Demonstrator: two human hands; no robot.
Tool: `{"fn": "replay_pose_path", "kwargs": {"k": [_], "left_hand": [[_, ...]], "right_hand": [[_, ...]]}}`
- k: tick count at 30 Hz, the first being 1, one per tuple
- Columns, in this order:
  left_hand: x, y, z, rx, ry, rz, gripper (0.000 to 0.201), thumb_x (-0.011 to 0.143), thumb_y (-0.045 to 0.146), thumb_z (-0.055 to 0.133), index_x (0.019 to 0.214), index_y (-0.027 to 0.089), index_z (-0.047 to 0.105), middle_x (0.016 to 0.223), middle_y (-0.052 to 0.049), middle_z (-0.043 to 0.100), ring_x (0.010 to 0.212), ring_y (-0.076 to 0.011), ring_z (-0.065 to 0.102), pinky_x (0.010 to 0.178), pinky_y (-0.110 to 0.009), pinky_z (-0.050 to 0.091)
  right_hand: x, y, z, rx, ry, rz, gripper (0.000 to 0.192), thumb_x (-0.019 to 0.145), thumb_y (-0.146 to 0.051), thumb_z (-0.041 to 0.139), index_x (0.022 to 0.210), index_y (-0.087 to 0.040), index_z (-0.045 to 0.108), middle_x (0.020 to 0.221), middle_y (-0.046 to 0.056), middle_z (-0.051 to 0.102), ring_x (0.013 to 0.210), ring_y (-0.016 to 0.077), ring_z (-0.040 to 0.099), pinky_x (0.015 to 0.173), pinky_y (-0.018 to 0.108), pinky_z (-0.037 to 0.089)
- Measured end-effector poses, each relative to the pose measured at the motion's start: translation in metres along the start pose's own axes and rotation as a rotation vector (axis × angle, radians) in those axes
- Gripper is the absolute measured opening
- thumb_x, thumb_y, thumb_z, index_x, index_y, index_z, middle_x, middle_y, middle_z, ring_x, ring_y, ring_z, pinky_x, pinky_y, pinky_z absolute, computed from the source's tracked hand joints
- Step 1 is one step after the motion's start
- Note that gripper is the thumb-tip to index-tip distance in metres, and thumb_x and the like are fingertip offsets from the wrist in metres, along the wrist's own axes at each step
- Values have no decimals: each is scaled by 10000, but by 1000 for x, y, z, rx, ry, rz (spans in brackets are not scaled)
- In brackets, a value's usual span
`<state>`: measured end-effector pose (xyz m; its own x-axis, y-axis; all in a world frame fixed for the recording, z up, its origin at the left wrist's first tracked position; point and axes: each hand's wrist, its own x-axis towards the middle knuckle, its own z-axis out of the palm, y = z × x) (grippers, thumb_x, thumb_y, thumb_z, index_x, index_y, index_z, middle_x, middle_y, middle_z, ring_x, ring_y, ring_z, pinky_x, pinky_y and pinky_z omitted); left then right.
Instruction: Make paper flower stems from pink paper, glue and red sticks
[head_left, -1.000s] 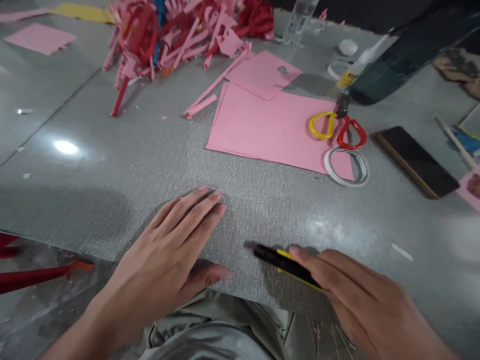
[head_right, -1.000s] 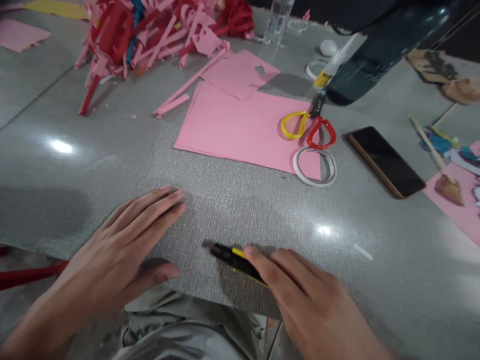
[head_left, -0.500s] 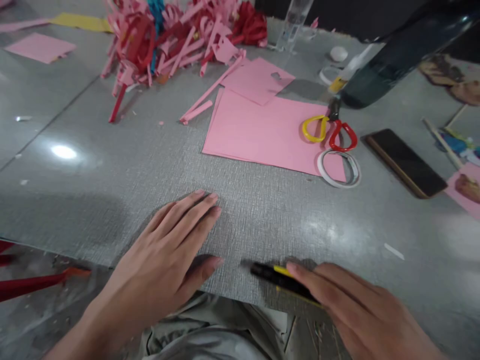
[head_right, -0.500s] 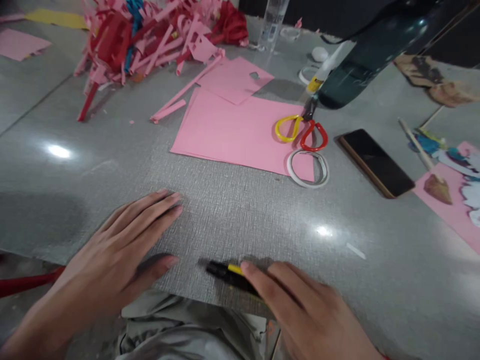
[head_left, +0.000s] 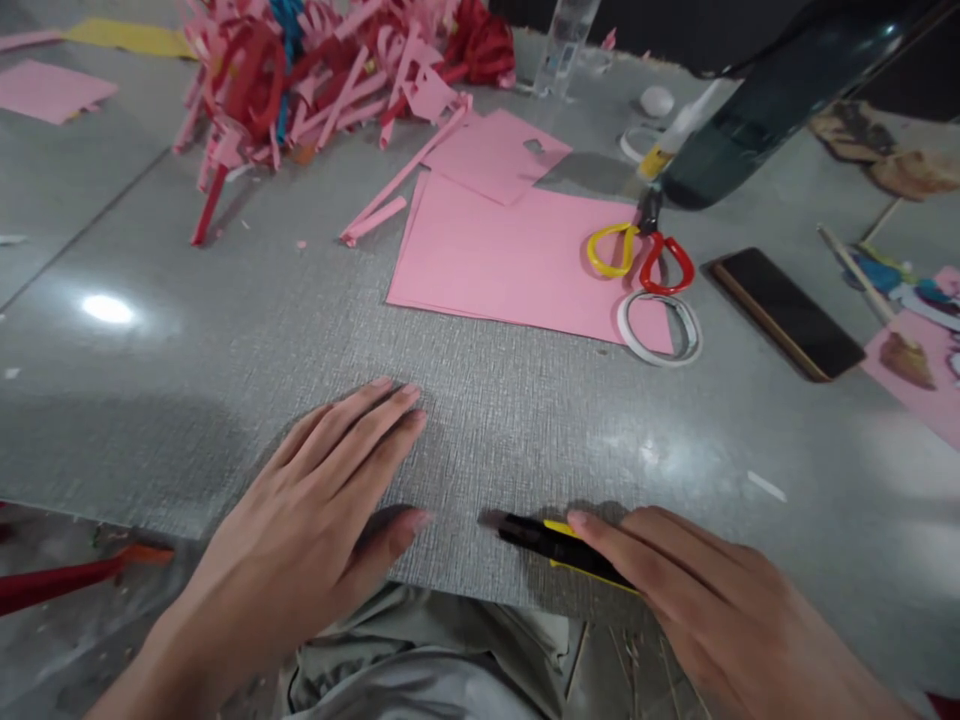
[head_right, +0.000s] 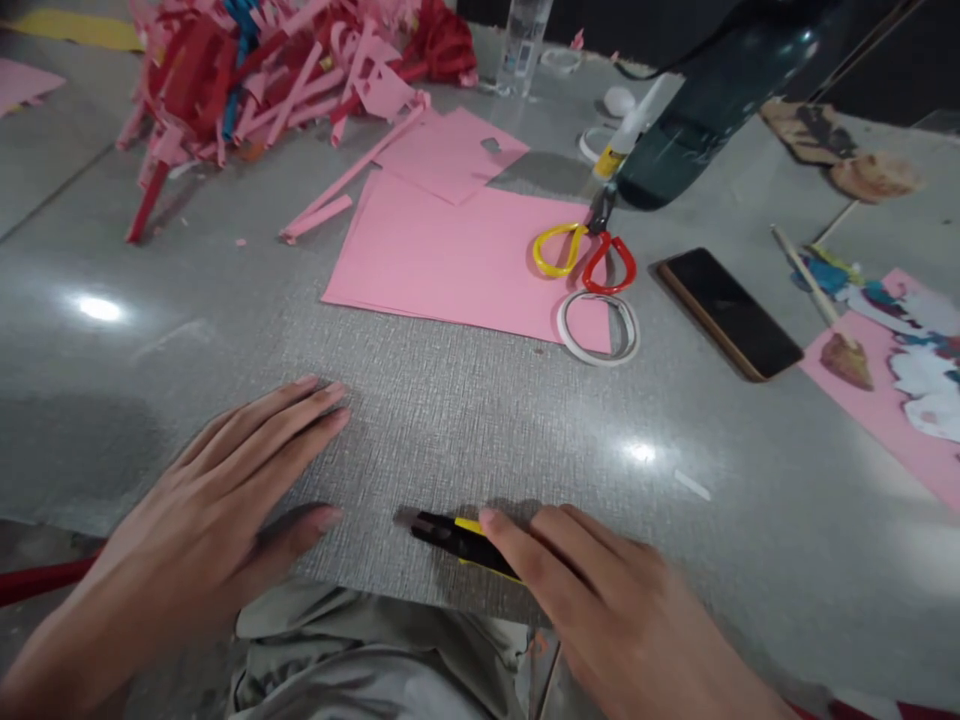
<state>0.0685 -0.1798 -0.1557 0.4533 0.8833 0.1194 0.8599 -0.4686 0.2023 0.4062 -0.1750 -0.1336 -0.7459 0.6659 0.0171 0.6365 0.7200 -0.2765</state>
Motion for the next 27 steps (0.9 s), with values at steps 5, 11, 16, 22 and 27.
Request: {"fn": "replay_pose_path", "kwargs": {"k": [5,11,16,22,27], "left_hand": [[0,0,0,-15,2,3,678,1017,455,522,1610,170,357,1658,-103,421,1525,-337,381,1191,-524,418],[0,0,0,-44,8,-3,621,1022,389,517,1590,172,391,1658,-101,421,1537,-331,365,1203,-523,403],[1,0,1,-90,54,-25,539,1028,245,466,1562,183,434,1633,-84,463,1532,-289,386,1212,-490,406],[-1,0,2,-86,74,-2,520,1019,229,481,1532,141,464,1619,-103,480,1527,-283,394,1224,-491,401],[-1,0,2,-83,70,-2,519,1018,213,472,1530,132,468,1621,-107,477,1533,-290,385,1217,-500,410]], "right_hand": [[-7,-1,-3,12,-2,-79,697,774,87,365,1355,-211,609,1005,27,748,826,155,725,659,251,583],[-5,-1,2,41,53,67,630,889,33,368,1451,-203,526,1045,45,747,847,147,733,678,238,611],[7,-8,5,-49,45,27,607,887,30,375,1439,-171,527,977,49,732,786,162,727,626,265,607],[2,-10,6,-38,8,-100,622,838,51,382,1384,-169,584,1009,50,744,846,186,730,647,282,592],[4,-8,5,-29,78,39,581,895,37,369,1413,-159,545,992,49,741,816,154,735,692,254,597]]}}
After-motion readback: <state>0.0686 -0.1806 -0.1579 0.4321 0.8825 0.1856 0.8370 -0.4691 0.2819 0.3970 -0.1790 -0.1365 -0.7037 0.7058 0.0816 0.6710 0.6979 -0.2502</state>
